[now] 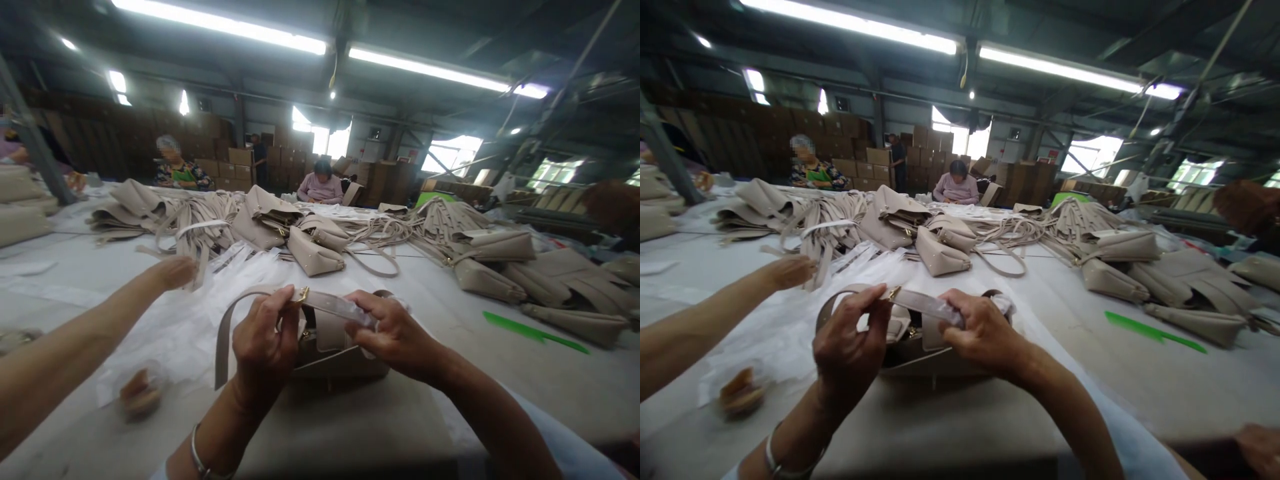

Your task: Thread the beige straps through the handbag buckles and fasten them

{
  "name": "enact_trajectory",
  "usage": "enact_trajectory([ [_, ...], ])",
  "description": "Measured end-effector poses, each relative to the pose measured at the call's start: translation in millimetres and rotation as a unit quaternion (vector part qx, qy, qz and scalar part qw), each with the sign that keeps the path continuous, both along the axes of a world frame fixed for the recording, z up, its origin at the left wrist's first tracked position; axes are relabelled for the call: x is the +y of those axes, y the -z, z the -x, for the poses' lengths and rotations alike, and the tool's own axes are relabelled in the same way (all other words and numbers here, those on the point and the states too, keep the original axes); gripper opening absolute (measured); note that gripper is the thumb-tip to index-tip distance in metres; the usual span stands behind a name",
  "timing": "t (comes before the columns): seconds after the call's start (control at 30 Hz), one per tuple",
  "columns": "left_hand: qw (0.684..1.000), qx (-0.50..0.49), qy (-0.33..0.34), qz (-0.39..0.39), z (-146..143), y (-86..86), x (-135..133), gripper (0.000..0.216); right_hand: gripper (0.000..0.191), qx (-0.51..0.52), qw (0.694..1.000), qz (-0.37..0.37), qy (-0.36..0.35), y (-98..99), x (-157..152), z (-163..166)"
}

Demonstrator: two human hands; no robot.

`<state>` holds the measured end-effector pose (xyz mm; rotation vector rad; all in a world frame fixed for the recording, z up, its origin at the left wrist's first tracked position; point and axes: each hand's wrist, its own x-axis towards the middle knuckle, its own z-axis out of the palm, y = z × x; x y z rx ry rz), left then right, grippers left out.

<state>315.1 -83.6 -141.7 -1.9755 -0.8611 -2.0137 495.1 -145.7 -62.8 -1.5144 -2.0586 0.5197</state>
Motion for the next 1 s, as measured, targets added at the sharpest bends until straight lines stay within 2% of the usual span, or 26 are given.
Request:
enact_trajectory([
  [0.23, 0.997, -0.049, 0.022, 0.058, -3.9, 7.7, 1.3, 0.020, 0.014, -0.170, 0.985, -0.026, 0.004, 11.2, -13.3, -36.6],
  [0.37, 0.993, -0.086, 0.031, 0.069, -9.6, 8.7, -0.4, 0.021, 0.019, -0.187, 0.971, -0.143, 0.035, 17.5, -19.6, -42.4],
  [0.43, 0.993, -0.094, 0.041, 0.061, -9.8, 8.4, -1.1, 0.023, 0.021, -0.184, 0.966, -0.178, 0.037, 17.1, -20.5, -45.4],
  [0.63, 0.991, -0.104, 0.019, 0.081, -5.9, 7.9, -2.6, 0.021, 0.025, -0.185, 0.966, -0.176, 0.031, 17.8, -22.6, -56.4],
  [0.73, 0.991, -0.109, 0.050, 0.051, -6.0, 6.8, -3.3, 0.024, 0.028, -0.148, 0.982, -0.117, 0.028, 7.5, -26.9, -54.0],
  [0.83, 0.994, -0.084, 0.069, 0.013, -9.4, 2.4, -6.2, 0.026, 0.060, -0.085, 0.995, -0.054, -0.024, -14.9, -31.3, -37.7],
  [0.9, 0.995, -0.060, 0.076, 0.001, -13.2, -1.8, -9.6, 0.027, 0.069, -0.083, 0.994, -0.062, -0.043, -29.3, -31.6, -19.0],
  [1.0, 0.996, -0.026, 0.084, -0.008, -18.8, -6.9, -14.4, 0.028, 0.062, -0.127, 0.986, -0.101, -0.043, -40.7, -25.3, 11.0],
])
